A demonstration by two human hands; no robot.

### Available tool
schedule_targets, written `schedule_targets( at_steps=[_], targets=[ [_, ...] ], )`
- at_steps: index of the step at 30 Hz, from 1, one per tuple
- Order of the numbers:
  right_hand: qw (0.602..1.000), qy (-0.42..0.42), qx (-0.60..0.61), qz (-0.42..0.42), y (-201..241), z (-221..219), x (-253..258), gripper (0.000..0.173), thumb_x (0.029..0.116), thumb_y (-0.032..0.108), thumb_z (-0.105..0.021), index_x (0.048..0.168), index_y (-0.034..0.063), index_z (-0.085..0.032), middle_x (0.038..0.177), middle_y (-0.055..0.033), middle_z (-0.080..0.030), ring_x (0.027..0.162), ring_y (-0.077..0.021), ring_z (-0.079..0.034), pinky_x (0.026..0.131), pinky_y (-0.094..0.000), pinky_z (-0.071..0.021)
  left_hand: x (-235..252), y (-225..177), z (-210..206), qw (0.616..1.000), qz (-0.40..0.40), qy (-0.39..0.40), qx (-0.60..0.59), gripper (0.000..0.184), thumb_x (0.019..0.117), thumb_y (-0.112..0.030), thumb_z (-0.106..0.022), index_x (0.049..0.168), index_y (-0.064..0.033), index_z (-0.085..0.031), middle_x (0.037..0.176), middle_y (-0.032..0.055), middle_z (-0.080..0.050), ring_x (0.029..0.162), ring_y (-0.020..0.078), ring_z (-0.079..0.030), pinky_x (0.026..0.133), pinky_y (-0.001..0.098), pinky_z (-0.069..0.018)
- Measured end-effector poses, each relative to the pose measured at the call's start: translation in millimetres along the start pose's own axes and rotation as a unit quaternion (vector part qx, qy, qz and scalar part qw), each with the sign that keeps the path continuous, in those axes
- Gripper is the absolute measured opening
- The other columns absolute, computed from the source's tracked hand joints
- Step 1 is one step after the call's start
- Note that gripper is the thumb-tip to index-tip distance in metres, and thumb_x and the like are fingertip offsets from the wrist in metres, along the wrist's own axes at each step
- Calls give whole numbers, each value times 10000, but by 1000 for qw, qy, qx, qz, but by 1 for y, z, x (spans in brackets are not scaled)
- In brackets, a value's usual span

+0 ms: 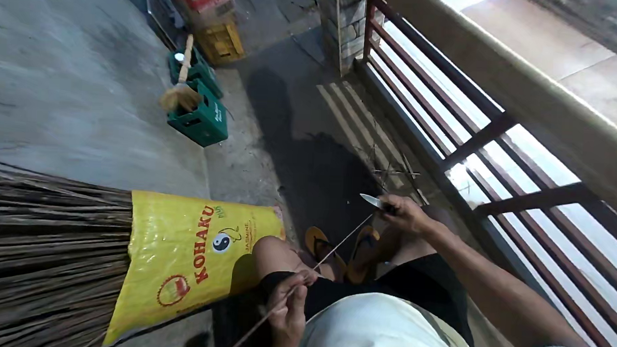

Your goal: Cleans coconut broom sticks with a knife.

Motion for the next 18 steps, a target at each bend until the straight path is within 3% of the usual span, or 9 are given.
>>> schedule_targets(
  at_steps=[6,8,9,10,11,12,14,16,18],
  targets=[
    [997,13,-70,-21,-15,17,3,302,976,164,-676,1216,-19,-680,1004,-174,-718,872,-243,-692,843,-456,-571,-22,12,1,998,55,12,30,263,1048,-316,-571,1262,-261,-713,1099,-30,-770,987,128,-745,898,286,-612],
    [996,14,-80,-36,-17,27,3,312,964,126,-689,1229,-39,-674,1016,-198,-717,881,-270,-694,850,-481,-565,-29,16,4,987,152,39,40,421,1031,-396,-578,1339,-120,-653,1161,38,-759,1023,163,-741,877,310,-618],
    [996,7,-85,-41,-21,32,3,308,952,117,-700,1218,-37,-677,1010,-195,-718,869,-270,-695,836,-484,-568,-33,18,4,972,214,80,61,593,1030,-436,-561,1411,19,-544,1219,99,-729,1057,190,-726,876,340,-611],
    [995,4,-90,-48,-27,37,2,308,946,113,-708,1219,-26,-678,1015,-189,-718,870,-270,-696,835,-489,-569,-35,20,3,949,272,133,85,717,1029,-496,-530,1445,85,-473,1274,138,-697,1095,207,-707,896,363,-599],
    [993,4,-99,-57,-30,42,2,320,947,113,-715,1238,-15,-676,1039,-189,-721,893,-281,-703,858,-506,-568,-37,20,0,926,309,189,104,738,1031,-503,-510,1435,113,-475,1303,168,-674,1128,216,-689,931,378,-580],
    [992,4,-109,-64,-32,47,2,329,950,120,-716,1251,-8,-674,1047,-192,-721,904,-295,-706,867,-527,-565,-37,16,-4,909,324,239,110,643,1034,-408,-530,1395,125,-519,1299,192,-670,1145,221,-683,971,383,-561],
    [990,0,-128,-61,-32,52,2,300,946,114,-716,1219,-9,-686,1030,-198,-720,906,-321,-704,867,-556,-555,-32,-2,-16,901,300,303,85,491,1002,-262,-624,1315,116,-606,1240,194,-698,1123,199,-698,996,353,-556],
    [987,3,-150,-53,-33,56,2,269,944,119,-716,1184,0,-699,1007,-192,-723,903,-334,-708,861,-574,-555,-22,-21,-23,924,212,319,19,492,996,-345,-648,1283,55,-656,1203,143,-728,1104,170,-710,977,339,-578],
    [987,7,-156,-47,-31,58,2,270,950,127,-712,1193,8,-700,1018,-182,-727,908,-317,-711,869,-558,-560,-8,-29,-25,947,151,282,5,447,1013,-389,-615,1306,-57,-676,1250,71,-721,1142,155,-690,1002,347,-571]
  ],
)
Point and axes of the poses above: each hand's wrist, its own x-axis towards the middle knuckle, its own z-axis out of the back of the hand, y = z × x, the point moved 5 cm from there along x, towards the middle knuckle
